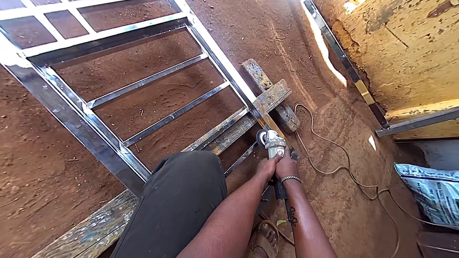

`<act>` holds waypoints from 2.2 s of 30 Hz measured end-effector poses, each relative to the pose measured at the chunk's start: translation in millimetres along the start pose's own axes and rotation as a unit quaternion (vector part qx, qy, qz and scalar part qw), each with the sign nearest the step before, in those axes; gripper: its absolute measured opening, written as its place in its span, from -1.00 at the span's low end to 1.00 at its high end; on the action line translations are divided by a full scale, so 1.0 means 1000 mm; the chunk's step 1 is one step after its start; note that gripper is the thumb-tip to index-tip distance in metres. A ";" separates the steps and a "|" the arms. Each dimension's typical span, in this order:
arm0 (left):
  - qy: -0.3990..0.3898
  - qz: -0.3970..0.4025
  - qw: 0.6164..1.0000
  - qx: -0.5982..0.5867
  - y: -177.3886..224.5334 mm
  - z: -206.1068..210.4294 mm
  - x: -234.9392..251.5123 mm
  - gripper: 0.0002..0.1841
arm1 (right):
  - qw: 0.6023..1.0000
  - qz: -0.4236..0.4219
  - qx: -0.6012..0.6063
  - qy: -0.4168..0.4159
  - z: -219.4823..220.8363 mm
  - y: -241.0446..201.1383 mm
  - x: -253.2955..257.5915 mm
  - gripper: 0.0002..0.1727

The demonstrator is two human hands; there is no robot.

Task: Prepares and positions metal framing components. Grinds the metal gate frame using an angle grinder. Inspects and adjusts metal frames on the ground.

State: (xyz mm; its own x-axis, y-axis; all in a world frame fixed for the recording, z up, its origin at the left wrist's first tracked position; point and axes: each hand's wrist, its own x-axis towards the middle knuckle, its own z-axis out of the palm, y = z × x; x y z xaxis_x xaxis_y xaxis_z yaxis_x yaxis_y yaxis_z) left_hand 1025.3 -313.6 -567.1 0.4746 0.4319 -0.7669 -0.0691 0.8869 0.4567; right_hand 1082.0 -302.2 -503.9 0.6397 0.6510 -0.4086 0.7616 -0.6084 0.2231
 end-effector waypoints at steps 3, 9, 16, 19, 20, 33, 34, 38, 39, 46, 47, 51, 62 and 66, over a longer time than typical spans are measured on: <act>-0.001 -0.006 1.000 -0.005 -0.004 -0.001 -0.002 -0.04 | 1.000 0.003 0.006 0.000 0.001 0.000 -0.004 -0.27; -0.022 -0.003 1.000 0.002 -0.020 0.000 0.009 -0.10 | 1.000 0.009 0.020 0.010 0.015 0.010 -0.007 -0.25; -0.030 0.011 0.999 -0.025 -0.031 0.008 0.015 -0.10 | 1.000 0.003 0.009 0.024 0.021 0.020 -0.004 -0.24; -0.035 0.007 0.998 -0.049 -0.030 0.009 0.014 -0.11 | 1.000 0.001 0.011 0.018 0.016 0.018 -0.004 -0.24; -0.034 0.004 0.998 -0.050 -0.025 0.009 0.011 -0.11 | 1.000 0.003 0.007 0.010 0.011 0.015 -0.004 -0.24; -0.011 0.008 0.998 -0.057 -0.019 0.010 0.009 -0.09 | 1.000 -0.004 -0.025 -0.010 -0.004 0.005 -0.008 -0.26; -0.010 0.006 0.999 -0.053 -0.019 0.009 0.009 -0.09 | 1.000 -0.004 -0.024 -0.013 -0.004 0.005 -0.009 -0.26; -0.010 0.001 0.998 -0.055 -0.010 0.006 0.005 -0.07 | 1.000 -0.004 -0.015 -0.005 -0.002 0.002 -0.002 -0.26; -0.012 -0.001 0.998 -0.056 -0.009 0.006 0.003 -0.08 | 1.000 -0.004 -0.013 -0.004 -0.002 0.002 -0.002 -0.26; -0.016 -0.005 0.998 -0.059 -0.020 0.008 0.011 -0.09 | 1.000 -0.002 -0.004 -0.001 0.004 0.010 -0.005 -0.27; -0.016 -0.006 0.998 -0.058 -0.015 0.006 0.008 -0.10 | 1.000 -0.003 0.002 0.000 0.003 0.007 -0.004 -0.28; -0.011 0.005 0.998 -0.057 -0.019 0.004 0.013 -0.08 | 1.000 -0.006 0.009 0.005 0.008 0.005 -0.002 -0.26; 0.037 0.012 0.998 -0.055 -0.030 0.016 0.022 -0.09 | 0.999 -0.018 0.041 0.010 0.017 0.019 0.005 -0.30; 0.101 0.001 0.991 0.087 -0.044 0.056 -0.004 0.02 | 0.981 -0.119 0.152 -0.003 0.036 0.089 0.028 -0.39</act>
State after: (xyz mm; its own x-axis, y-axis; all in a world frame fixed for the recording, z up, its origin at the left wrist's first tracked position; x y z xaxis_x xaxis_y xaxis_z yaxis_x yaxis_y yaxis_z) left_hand 1075.1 -363.2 -558.8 0.2890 0.4721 -0.8328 0.0904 0.8526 0.5147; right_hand 1164.0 -354.6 -526.9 0.4470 0.7887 -0.4220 0.8227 -0.5477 -0.1522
